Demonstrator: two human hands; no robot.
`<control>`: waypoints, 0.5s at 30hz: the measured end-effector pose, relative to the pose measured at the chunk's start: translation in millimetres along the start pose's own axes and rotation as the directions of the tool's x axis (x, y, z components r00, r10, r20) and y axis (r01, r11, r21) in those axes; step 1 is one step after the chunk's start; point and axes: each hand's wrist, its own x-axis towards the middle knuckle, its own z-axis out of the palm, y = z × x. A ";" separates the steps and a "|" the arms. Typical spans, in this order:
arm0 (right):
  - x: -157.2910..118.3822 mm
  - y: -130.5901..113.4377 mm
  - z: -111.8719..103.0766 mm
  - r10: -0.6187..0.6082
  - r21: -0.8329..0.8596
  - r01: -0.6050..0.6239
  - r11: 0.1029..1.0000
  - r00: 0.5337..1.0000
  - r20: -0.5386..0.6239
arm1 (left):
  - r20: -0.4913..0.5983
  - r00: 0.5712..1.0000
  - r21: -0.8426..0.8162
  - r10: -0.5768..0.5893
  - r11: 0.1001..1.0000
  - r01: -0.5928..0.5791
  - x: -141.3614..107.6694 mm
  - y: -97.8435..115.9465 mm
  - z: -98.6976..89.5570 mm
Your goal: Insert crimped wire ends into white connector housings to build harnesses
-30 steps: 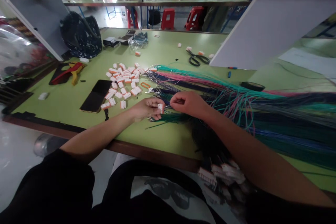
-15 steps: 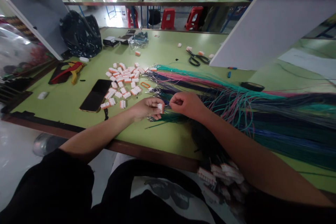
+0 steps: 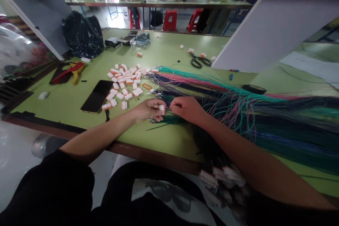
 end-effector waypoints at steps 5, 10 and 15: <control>0.4 0.2 3.4 0.001 0.044 -0.001 0.999 1.000 -0.009 | 0.006 1.000 0.008 0.018 1.000 -0.018 0.9 -2.1 -1.1; 0.3 -1.9 8.2 0.027 0.066 -0.028 0.997 1.000 0.004 | -0.031 0.999 -0.001 0.037 0.999 -0.037 0.9 -4.4 0.7; -0.4 -1.7 14.1 0.027 0.054 -0.028 0.998 0.999 0.019 | -0.093 0.995 0.010 0.046 0.999 -0.045 -0.3 -7.0 2.0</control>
